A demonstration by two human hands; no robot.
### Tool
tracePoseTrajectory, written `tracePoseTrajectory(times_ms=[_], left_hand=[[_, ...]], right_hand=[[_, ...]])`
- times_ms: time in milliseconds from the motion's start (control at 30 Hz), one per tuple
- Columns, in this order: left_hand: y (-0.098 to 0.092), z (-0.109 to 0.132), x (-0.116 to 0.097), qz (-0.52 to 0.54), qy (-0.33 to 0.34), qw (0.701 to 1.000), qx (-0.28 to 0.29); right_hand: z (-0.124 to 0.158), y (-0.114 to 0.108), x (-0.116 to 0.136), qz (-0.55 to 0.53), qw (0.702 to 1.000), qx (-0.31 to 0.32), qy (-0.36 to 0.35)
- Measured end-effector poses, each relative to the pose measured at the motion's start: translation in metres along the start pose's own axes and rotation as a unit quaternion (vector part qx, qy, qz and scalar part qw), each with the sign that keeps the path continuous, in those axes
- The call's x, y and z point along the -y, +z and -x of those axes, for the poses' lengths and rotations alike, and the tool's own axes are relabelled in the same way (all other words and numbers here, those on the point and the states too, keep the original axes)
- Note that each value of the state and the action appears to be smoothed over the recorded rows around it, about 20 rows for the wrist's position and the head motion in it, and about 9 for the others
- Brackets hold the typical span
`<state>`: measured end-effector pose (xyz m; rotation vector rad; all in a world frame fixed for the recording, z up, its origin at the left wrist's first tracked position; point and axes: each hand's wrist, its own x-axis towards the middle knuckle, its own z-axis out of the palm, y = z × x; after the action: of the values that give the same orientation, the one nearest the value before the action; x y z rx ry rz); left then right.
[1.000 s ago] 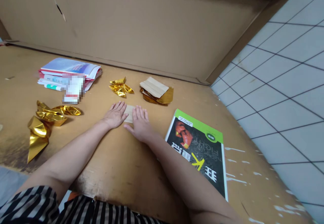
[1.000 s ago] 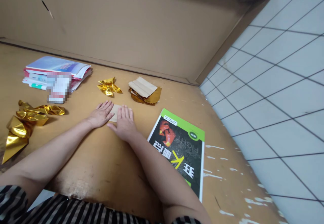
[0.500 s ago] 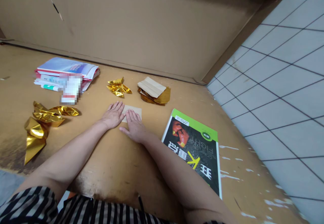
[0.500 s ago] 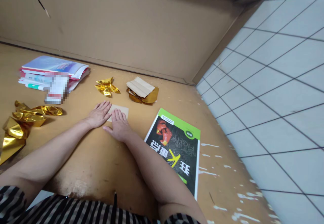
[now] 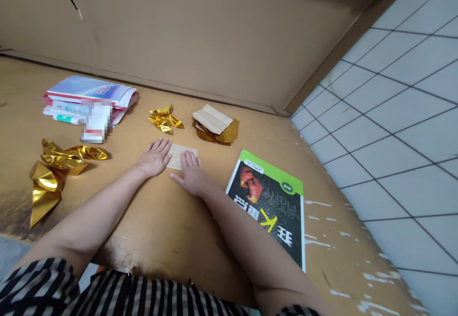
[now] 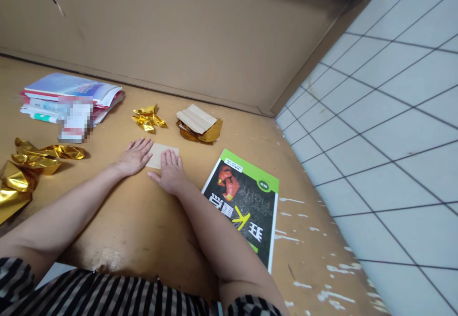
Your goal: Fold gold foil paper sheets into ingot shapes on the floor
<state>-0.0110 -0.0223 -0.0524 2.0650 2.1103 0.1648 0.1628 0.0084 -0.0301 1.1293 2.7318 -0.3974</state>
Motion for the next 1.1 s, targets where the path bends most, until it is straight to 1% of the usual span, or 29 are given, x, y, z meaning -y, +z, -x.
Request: tracePoseTrajectory(times_ms=[200, 467, 667, 833, 1000, 1100], left_hand=[[-0.004, 0.002, 0.009, -0.005, -0.032, 0.999, 0.001], [-0.010, 0.004, 0.007, -0.011, -0.056, 0.998, 0.009], [-0.003, 0.003, 0.014, 0.000, -0.049, 0.998, -0.028], [0.006, 0.000, 0.024, 0.036, -0.035, 0.996, -0.068], [0.009, -0.001, 0.028, 0.062, -0.043, 0.993, -0.087], [0.013, -0.003, 0.032, 0.073, -0.037, 0.991, -0.110]], right_hand=[[0.000, 0.002, -0.004, -0.016, 1.000, 0.000, -0.004], [0.001, 0.003, -0.003, -0.016, 1.000, -0.013, 0.018], [0.003, 0.001, -0.001, -0.018, 0.999, -0.021, 0.027], [0.004, 0.001, -0.001, -0.020, 0.999, -0.024, 0.039], [0.002, 0.003, -0.003, -0.028, 0.998, -0.026, 0.041], [0.001, 0.004, -0.003, -0.030, 0.998, -0.027, 0.040]])
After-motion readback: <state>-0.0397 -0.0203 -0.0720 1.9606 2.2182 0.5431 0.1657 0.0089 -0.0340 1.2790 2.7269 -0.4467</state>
